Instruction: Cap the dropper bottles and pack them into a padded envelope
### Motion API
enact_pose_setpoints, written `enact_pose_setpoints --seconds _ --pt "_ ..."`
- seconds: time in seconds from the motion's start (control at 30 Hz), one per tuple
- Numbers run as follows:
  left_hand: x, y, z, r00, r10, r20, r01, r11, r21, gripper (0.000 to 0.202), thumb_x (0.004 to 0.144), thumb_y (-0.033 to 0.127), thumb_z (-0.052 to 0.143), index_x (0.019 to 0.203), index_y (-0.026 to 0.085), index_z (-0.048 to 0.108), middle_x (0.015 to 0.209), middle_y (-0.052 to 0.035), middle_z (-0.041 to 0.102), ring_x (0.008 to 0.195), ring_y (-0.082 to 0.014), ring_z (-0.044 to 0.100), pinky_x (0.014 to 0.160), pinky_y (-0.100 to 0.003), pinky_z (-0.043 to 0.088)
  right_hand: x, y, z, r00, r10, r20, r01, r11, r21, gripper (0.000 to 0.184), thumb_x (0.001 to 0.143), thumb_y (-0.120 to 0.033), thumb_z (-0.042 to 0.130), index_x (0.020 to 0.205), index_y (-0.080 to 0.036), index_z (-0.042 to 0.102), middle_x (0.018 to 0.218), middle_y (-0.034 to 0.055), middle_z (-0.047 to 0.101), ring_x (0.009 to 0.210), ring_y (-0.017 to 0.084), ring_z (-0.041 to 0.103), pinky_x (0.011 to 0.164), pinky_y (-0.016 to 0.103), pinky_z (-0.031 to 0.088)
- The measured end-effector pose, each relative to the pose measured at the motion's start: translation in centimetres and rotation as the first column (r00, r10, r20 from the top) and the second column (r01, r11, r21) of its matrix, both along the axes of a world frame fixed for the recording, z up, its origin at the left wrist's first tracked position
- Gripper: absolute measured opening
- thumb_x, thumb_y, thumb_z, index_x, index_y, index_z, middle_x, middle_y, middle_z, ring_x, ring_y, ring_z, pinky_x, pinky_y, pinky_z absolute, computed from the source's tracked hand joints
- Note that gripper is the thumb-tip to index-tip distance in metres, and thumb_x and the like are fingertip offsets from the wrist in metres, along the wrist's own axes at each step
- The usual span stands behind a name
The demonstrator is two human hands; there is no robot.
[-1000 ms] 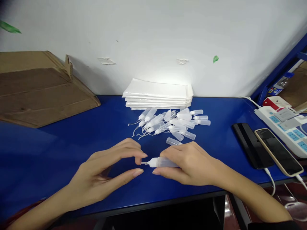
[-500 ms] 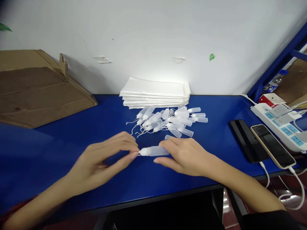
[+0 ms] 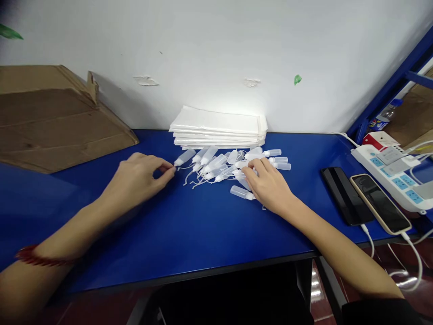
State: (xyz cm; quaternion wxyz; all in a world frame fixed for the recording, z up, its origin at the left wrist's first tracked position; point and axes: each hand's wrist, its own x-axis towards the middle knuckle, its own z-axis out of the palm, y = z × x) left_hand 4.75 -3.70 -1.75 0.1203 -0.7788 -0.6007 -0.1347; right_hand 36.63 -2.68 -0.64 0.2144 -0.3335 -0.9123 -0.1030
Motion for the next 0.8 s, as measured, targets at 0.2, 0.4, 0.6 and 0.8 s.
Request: enact_pose_setpoints --seconds 0.2,0.4,0.6,0.8 --pt "1.3 -0.8 0.2 0.996 -0.006 -0.093 0.016 0.994 0.109 0.021 0.092 0.032 0.052 0.096 0.015 0.065 0.084 -0.0121 0.069 0.087 -0.0326 0.057 0.063 -0.038 0.036 -0.2 -0.1 0.0 0.998 -0.011 0.061 0.009 0.999 0.034 0.023 0.094 -0.009 0.043 0.108 -0.009 0.062 0.102 0.0147 0.059 0.09 0.024 0.047 0.073 0.033 0.042" --pt "2.8 -1.9 0.9 0.969 -0.22 0.109 0.202 0.966 0.161 0.017 0.093 0.029 0.05 0.095 0.018 0.063 0.078 -0.0081 0.067 0.083 -0.0273 0.056 0.066 -0.037 0.041 -1.2 -0.2 -0.3 0.99 0.009 0.141 -0.02 0.997 0.08 0.022 0.096 -0.013 0.045 0.107 -0.01 0.063 0.107 0.0131 0.061 0.09 0.025 0.046 0.075 0.034 0.04" --pt "4.1 -2.7 1.1 0.913 -0.387 0.127 0.373 0.92 0.123 0.018 0.093 0.024 0.05 0.092 0.013 0.065 0.082 -0.01 0.069 0.081 -0.0259 0.055 0.07 -0.039 0.045 -2.4 -0.2 -0.9 0.973 -0.145 0.179 0.119 0.982 0.146 0.021 0.097 -0.019 0.045 0.102 -0.009 0.063 0.103 0.0142 0.061 0.089 0.026 0.046 0.072 0.035 0.036" --pt "4.9 -3.1 1.0 0.877 -0.468 0.108 0.456 0.882 0.114 0.019 0.095 0.021 0.049 0.093 0.012 0.065 0.082 -0.0091 0.067 0.081 -0.0241 0.058 0.071 -0.037 0.048 -2.4 -0.2 -1.1 0.966 -0.189 0.178 0.154 0.969 0.192 0.015 0.094 -0.014 0.047 0.094 -0.01 0.062 0.1 0.0149 0.062 0.087 0.027 0.046 0.069 0.035 0.031"
